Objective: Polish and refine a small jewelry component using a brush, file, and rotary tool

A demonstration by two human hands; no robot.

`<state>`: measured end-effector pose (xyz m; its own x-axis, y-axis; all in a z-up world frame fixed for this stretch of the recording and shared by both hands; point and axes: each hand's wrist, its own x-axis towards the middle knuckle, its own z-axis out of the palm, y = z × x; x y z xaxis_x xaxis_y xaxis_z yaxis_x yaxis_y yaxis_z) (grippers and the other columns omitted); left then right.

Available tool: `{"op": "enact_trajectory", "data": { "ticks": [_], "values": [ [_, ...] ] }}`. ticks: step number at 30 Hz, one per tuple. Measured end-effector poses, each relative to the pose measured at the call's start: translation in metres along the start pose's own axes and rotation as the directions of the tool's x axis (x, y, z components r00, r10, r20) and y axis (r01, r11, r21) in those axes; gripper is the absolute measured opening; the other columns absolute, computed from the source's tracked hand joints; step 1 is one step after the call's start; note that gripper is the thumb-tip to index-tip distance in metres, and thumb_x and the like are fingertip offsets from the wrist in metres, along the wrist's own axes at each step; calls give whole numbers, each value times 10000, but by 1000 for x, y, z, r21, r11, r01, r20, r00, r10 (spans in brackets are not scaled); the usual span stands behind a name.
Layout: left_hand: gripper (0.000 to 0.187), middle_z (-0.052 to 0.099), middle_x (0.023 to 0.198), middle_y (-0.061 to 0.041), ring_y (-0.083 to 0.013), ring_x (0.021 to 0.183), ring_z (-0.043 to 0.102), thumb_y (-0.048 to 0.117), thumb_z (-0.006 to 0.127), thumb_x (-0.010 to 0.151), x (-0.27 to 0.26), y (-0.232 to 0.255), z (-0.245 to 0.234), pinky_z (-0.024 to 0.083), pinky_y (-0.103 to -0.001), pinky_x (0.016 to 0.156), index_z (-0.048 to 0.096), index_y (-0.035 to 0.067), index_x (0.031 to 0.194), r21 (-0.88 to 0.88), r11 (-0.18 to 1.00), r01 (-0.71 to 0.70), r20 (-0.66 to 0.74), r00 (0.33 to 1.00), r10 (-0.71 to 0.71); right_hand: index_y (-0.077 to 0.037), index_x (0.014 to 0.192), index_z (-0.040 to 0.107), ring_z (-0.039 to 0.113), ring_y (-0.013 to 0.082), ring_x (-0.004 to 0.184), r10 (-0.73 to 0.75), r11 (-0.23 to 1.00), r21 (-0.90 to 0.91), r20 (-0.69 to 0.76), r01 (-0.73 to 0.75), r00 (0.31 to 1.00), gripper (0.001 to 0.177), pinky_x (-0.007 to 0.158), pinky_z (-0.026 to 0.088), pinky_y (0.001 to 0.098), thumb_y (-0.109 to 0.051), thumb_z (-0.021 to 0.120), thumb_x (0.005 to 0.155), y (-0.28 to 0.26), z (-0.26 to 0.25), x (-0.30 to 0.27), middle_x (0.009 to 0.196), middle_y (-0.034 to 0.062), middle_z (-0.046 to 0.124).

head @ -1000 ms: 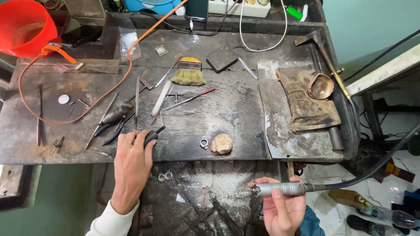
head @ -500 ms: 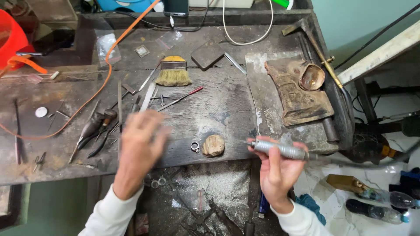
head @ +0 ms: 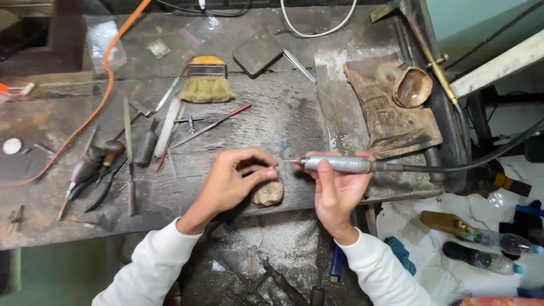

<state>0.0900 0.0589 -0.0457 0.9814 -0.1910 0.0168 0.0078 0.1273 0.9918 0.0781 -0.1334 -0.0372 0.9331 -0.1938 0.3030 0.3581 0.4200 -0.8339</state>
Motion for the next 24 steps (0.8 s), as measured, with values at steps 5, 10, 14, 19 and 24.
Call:
{"op": "enact_trajectory", "data": {
  "ticks": [5, 10, 14, 19, 24],
  "values": [
    [129, 781, 1059, -230, -292, 1026, 731, 41, 778, 860, -8, 21, 0, 607, -425, 903, 787, 10, 985, 117, 993, -20, 84, 996, 10, -175, 1331, 209, 757, 333, 875, 35, 999, -21, 14, -35, 999, 510, 776, 696, 435, -7, 562, 1003, -3, -2, -5, 993, 255, 656],
    [155, 766, 1129, -259, -278, 1103, 665, -3, 701, 912, -11, 12, -9, 580, -447, 938, 768, -22, 1051, 91, 995, -34, 108, 994, 24, -148, 1323, 208, 764, 334, 834, 71, 997, -26, 52, -69, 996, 509, 740, 702, 425, -16, 575, 996, -4, -5, -8, 962, 278, 666],
    [115, 781, 1069, -238, -212, 1010, 694, -4, 759, 880, -11, 8, -9, 614, -353, 899, 771, -29, 992, 41, 999, -2, 75, 997, -1, -108, 1292, 216, 760, 315, 838, 59, 996, -69, 53, -55, 997, 512, 703, 715, 434, -2, 603, 973, -6, -2, -11, 946, 264, 674],
    [104, 770, 1083, -251, -221, 1010, 694, -17, 744, 886, -15, 6, -8, 618, -353, 899, 762, -38, 986, 30, 1000, 6, 73, 997, -8, -101, 1293, 198, 758, 316, 817, 83, 994, -82, 66, -78, 994, 521, 696, 715, 442, -1, 599, 975, -8, -1, -11, 935, 257, 669],
    [104, 767, 1068, -255, -206, 991, 689, 0, 741, 894, -14, 12, -6, 623, -351, 896, 757, -44, 986, 59, 998, 13, 75, 997, -17, -72, 1272, 193, 760, 295, 796, 88, 987, -145, 100, -73, 991, 523, 669, 720, 400, -21, 614, 967, -7, -1, -10, 906, 239, 676]
  ]
}}
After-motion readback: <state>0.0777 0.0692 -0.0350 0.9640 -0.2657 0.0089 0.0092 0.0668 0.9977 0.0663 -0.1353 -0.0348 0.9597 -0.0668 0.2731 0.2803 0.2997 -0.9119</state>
